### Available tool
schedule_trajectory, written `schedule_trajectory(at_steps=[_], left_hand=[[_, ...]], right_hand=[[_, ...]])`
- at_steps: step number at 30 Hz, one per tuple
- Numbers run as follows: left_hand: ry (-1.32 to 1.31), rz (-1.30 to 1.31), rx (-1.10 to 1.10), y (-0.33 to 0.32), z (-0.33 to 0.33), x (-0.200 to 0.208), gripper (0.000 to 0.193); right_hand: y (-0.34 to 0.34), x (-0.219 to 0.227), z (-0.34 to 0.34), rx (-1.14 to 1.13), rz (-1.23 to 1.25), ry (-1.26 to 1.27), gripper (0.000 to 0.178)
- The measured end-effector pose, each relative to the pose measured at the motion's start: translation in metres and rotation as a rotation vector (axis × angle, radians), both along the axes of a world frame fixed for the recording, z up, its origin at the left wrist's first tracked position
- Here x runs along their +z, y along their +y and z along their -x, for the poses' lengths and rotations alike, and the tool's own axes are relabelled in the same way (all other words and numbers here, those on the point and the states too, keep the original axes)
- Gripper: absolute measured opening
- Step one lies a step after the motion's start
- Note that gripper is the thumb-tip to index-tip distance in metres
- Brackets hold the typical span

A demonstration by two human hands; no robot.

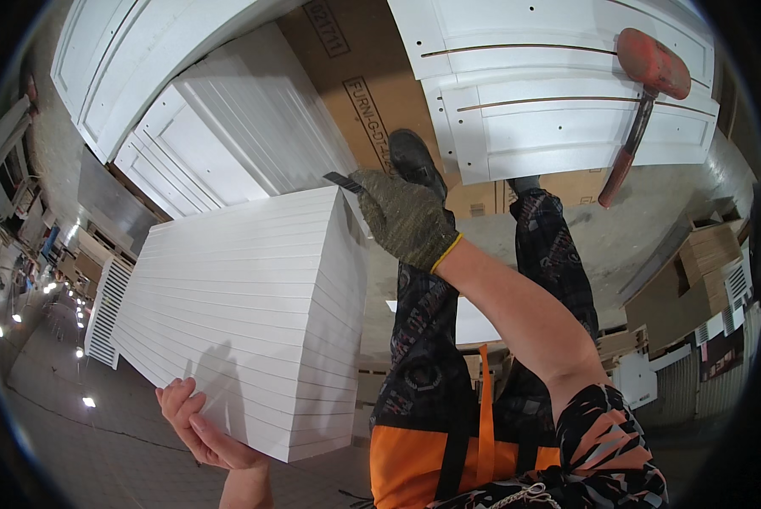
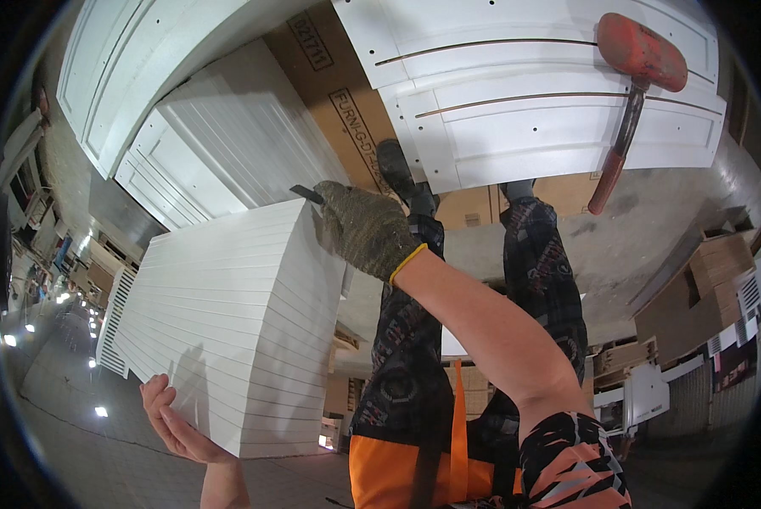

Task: The person uses a utility knife to trim the top edge of a white grooved panel and strikes the corner of the panel with a rubber mallet while holding a small metal tool against the surface.

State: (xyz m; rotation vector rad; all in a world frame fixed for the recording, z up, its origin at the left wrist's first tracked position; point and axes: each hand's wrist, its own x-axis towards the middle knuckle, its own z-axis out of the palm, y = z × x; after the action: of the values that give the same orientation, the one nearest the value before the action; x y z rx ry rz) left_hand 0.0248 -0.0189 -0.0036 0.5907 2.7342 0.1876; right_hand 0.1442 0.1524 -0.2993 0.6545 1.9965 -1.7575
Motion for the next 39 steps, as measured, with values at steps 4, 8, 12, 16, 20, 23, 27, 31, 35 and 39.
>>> schedule_trajectory(at_steps=[4,8,12,16,20,23,27,31,35,39], left_hand=[[0.016,-0.014,-0.093,-0.012,0.0,0.0,0.034],[0.014,-0.005,-0.052,-0.006,-0.001,-0.001,0.036],[0.023,-0.197,0.14,-0.004,-0.006,-0.011,0.031],[0.078,-0.175,0.198,0.002,-0.008,-0.01,0.031],[0.009,-0.148,0.122,-0.002,-0.002,-0.003,0.032],[0.022,-0.202,0.147,0.0,-0.004,-0.012,0.031],[0.007,-0.185,0.179,-0.001,-0.007,-0.011,0.03],[-0.013,-0.208,0.134,-0.002,-0.005,-0.012,0.03],[-0.003,-0.307,0.151,0.001,-0.005,-0.012,0.031],[0.034,-0.232,0.165,0.001,-0.007,-0.014,0.029]], right_hand=[[0.001,0.013,0.012,0.116,0.049,-0.033,0.033],[0.001,0.014,0.01,0.209,0.034,-0.025,0.036],[-0.022,0.075,-0.006,0.32,-0.282,0.435,0.04],[-0.014,0.104,-0.001,0.387,0.18,0.287,0.039],[0.003,0.08,0.006,0.083,0.102,0.214,0.038],[-0.026,0.113,-0.011,0.312,-0.077,0.472,0.037],[-0.025,0.147,-0.013,0.479,0.31,0.363,0.041],[-0.021,0.153,-0.012,0.546,0.4,0.323,0.045],[-0.029,0.164,-0.018,0.43,0.344,0.435,0.046],[-0.031,0.166,-0.023,0.402,0.328,0.442,0.047]])
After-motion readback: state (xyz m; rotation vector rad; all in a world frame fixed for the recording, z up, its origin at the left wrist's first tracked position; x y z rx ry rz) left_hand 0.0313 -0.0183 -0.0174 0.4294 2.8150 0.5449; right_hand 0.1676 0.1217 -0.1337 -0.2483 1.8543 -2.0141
